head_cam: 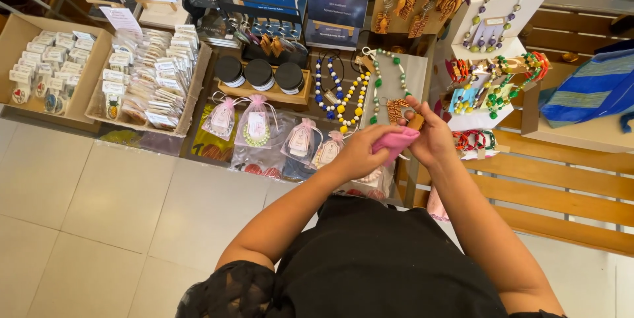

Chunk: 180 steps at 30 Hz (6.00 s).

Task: Cleaning and dusting various souvenir items like necklaces and keychains on a display table.

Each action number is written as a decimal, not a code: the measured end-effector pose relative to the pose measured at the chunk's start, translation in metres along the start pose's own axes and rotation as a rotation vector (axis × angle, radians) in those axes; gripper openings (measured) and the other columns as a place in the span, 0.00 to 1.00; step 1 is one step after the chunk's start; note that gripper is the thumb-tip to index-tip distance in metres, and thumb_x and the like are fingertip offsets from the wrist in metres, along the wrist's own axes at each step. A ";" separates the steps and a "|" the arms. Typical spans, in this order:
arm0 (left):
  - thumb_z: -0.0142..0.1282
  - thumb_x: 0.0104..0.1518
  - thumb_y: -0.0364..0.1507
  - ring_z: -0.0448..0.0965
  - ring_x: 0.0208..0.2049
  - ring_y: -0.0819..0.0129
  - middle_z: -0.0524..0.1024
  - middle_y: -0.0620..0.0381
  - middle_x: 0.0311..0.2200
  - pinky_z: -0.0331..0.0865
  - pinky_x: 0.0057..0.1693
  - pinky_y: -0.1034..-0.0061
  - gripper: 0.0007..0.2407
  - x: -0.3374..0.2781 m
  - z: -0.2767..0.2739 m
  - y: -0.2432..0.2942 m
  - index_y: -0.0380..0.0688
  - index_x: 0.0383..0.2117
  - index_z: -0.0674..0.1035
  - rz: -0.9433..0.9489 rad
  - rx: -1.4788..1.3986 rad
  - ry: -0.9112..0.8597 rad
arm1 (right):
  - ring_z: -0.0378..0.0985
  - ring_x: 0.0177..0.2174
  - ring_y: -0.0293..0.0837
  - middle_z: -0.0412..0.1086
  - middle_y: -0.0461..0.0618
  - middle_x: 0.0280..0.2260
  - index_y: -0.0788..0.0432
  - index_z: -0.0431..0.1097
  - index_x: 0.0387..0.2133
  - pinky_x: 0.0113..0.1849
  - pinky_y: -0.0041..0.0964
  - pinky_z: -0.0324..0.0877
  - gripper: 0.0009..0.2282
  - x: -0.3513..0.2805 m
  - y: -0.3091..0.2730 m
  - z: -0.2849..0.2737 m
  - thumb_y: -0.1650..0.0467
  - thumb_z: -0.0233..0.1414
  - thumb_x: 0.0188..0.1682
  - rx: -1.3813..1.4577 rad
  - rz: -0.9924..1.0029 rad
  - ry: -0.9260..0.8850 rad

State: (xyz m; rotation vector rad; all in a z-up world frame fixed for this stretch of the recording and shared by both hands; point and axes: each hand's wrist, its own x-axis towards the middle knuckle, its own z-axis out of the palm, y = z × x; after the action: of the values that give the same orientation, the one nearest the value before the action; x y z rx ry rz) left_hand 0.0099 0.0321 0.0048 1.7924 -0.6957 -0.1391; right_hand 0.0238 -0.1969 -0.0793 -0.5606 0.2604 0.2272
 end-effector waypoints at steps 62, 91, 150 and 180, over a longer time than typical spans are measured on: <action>0.47 0.62 0.18 0.80 0.45 0.63 0.76 0.51 0.46 0.77 0.52 0.67 0.20 0.026 0.042 -0.062 0.39 0.62 0.70 -0.457 -1.125 -0.069 | 0.74 0.25 0.44 0.73 0.52 0.31 0.61 0.66 0.51 0.27 0.35 0.71 0.10 -0.035 -0.040 0.054 0.72 0.45 0.59 -0.460 0.130 -0.130; 0.47 0.54 0.18 0.79 0.46 0.66 0.75 0.50 0.50 0.74 0.50 0.72 0.23 0.048 0.065 -0.057 0.44 0.59 0.72 -0.509 -0.584 0.155 | 0.75 0.26 0.38 0.70 0.48 0.27 0.66 0.75 0.40 0.31 0.32 0.71 0.11 0.040 -0.081 0.031 0.68 0.50 0.61 -1.059 -0.035 -0.039; 0.52 0.58 0.21 0.80 0.49 0.61 0.76 0.48 0.51 0.72 0.55 0.72 0.19 0.024 0.057 -0.058 0.44 0.57 0.75 -0.375 -0.027 0.595 | 0.76 0.31 0.56 0.76 0.60 0.32 0.62 0.79 0.37 0.38 0.48 0.71 0.13 0.083 -0.036 -0.010 0.62 0.57 0.58 -1.798 -0.298 0.019; 0.56 0.51 0.17 0.73 0.54 0.56 0.76 0.59 0.51 0.69 0.61 0.64 0.19 0.047 -0.020 0.006 0.56 0.47 0.81 0.264 0.571 0.194 | 0.77 0.51 0.67 0.70 0.67 0.53 0.52 0.63 0.38 0.47 0.66 0.75 0.10 0.050 -0.055 0.019 0.62 0.38 0.63 -0.151 -0.192 0.026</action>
State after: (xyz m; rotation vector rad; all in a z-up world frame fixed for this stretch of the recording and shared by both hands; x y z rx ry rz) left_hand 0.0547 0.0233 0.0288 2.1897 -0.8800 0.4477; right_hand 0.0895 -0.2247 -0.0520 -0.7344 0.2136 0.0537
